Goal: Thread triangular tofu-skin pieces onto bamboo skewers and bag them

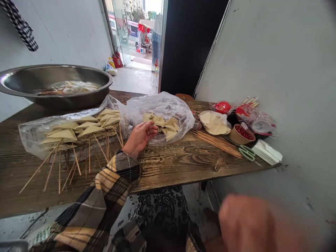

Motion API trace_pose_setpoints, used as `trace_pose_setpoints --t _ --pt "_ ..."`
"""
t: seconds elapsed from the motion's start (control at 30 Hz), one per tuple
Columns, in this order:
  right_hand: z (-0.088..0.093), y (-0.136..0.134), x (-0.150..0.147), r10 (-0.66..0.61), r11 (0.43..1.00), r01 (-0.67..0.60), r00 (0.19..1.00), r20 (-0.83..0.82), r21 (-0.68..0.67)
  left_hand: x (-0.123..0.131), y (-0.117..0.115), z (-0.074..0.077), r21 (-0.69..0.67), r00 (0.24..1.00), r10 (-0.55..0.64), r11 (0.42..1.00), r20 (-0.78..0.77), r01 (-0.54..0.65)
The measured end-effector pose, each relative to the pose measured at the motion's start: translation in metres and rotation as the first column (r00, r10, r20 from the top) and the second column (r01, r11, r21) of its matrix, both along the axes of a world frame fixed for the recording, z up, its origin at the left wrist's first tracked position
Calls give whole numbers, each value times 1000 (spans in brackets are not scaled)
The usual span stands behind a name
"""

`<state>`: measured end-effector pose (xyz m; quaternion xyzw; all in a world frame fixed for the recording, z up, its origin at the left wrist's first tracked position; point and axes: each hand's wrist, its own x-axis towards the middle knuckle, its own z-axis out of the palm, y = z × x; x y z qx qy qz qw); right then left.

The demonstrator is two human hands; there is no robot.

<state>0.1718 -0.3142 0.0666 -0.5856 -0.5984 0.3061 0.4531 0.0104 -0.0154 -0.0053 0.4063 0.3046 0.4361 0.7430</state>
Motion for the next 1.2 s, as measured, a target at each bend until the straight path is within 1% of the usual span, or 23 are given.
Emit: trace_pose_setpoints --t 0.07,0.1,0.17,0.2,0.23,0.27,0.3,0.33,0.43,0.53,0.63,0.77,0.83,0.93,1.0,1.1,1.2 --pt "-5 28 16 -33 999 33 999 -9 12 0 0 0 6 1000 -1 1000 6 1" --pt "-13 46 27 -105 994 106 994 -12 23 1 0 0 7 1000 -1 1000 9 1" --pt "-35 84 53 -232 972 231 972 22 29 0 0 0 7 1000 -1 1000 14 1" --pt "-48 102 67 -270 963 268 959 92 28 0 0 -1 7 1000 -2 1000 16 2" --pt "-61 117 81 -308 951 307 931 196 34 -1 0 -1 6 1000 -3 1000 20 3" --pt "-72 130 95 -354 934 352 880 316 64 -1 0 -1 4 1000 -3 1000 24 3" --pt "-81 141 106 -389 916 388 805 448 98 -2 0 -2 3 1000 -3 1000 30 3" --pt "-89 149 115 -383 912 395 714 586 115 -2 0 -2 0 999 -4 1000 35 3" --pt "-99 167 127 -350 916 384 625 698 116 -3 -1 -2 -7 999 -1 1000 50 2" --pt "-102 178 123 -307 923 372 550 777 101 -3 -2 -2 -13 998 8 1000 61 -7" --pt "-105 184 116 -280 921 377 456 845 101 -3 -1 -3 -20 995 55 998 79 -53" --pt "-111 183 113 -258 925 363 372 892 116 -3 3 -5 -16 975 205 979 91 -204" --pt "-114 180 113 -264 930 335 333 905 148 -3 5 -6 -10 958 275 961 80 -275" --pt "-116 177 116 -319 936 243 274 907 256 -2 6 -6 -14 943 326 945 70 -326" --pt "-114 175 117 -379 923 181 264 887 341 -2 6 -6 -13 938 338 941 71 -338" --pt "-107 174 117 -479 878 140 272 835 458 -2 6 -7 11 940 338 941 58 -339" --pt "-93 176 109 -571 820 137 268 776 556 0 5 -9 65 957 292 954 9 -292"
